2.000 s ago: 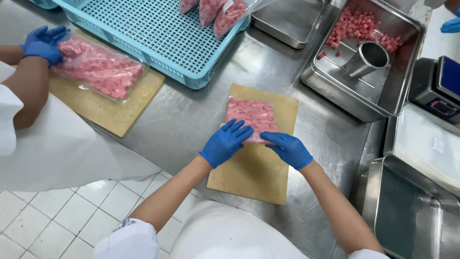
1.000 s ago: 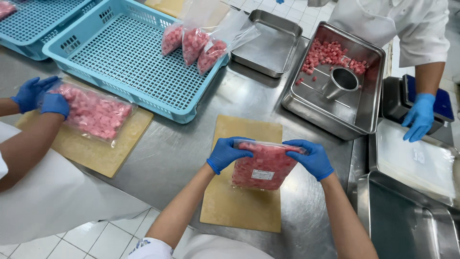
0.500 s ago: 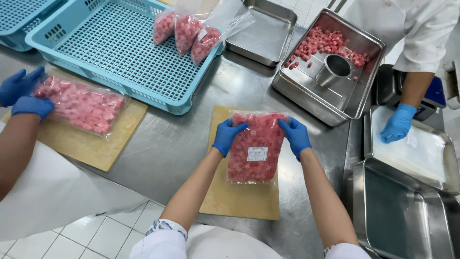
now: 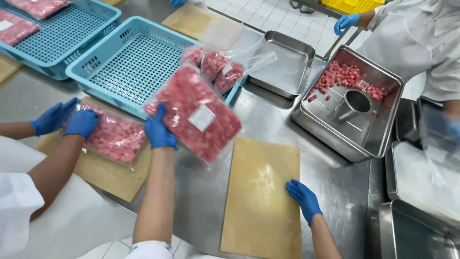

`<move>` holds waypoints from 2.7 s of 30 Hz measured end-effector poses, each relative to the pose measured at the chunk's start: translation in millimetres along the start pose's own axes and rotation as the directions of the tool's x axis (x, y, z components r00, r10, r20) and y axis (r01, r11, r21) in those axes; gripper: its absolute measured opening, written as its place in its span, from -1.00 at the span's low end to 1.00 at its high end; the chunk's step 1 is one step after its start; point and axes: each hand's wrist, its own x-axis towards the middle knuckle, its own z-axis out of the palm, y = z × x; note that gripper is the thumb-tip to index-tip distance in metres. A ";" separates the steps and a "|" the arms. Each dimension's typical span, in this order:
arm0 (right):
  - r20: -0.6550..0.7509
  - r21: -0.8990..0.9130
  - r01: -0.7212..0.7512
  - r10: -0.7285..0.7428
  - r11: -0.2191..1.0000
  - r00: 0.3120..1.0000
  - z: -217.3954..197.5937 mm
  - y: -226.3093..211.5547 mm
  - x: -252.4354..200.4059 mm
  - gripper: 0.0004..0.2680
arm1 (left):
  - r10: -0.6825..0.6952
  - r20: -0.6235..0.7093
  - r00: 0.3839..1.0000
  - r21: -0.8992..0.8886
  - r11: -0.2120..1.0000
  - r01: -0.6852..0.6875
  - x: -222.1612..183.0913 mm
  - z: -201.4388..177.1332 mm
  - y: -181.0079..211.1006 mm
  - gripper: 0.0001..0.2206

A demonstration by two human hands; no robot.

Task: The person places cubes of meat into plastic bags by hand and flattens them against a board.

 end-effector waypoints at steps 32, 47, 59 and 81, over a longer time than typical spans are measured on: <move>-0.339 0.000 0.128 -0.121 0.992 0.933 0.5 66.8 83.4 -0.71 | 0.320 0.208 0.924 0.959 -0.250 -0.130 303.7 9.6 -108.8 -0.01; -0.399 0.053 0.203 -0.165 0.978 0.902 -29.4 106.9 111.3 -0.72 | -0.320 0.812 0.488 0.420 -0.260 -0.869 158.4 242.3 -375.1 -0.83; -0.322 -0.079 0.255 -0.267 0.964 0.908 -0.2 80.5 69.6 -0.79 | 0.196 0.914 0.356 0.163 0.626 -0.763 38.0 229.7 -86.2 -0.69; -0.404 -0.468 0.275 -0.480 0.840 0.779 -54.0 97.3 -72.9 -0.82 | -0.524 0.042 0.851 0.805 0.523 0.282 -294.0 -185.9 -148.4 -0.97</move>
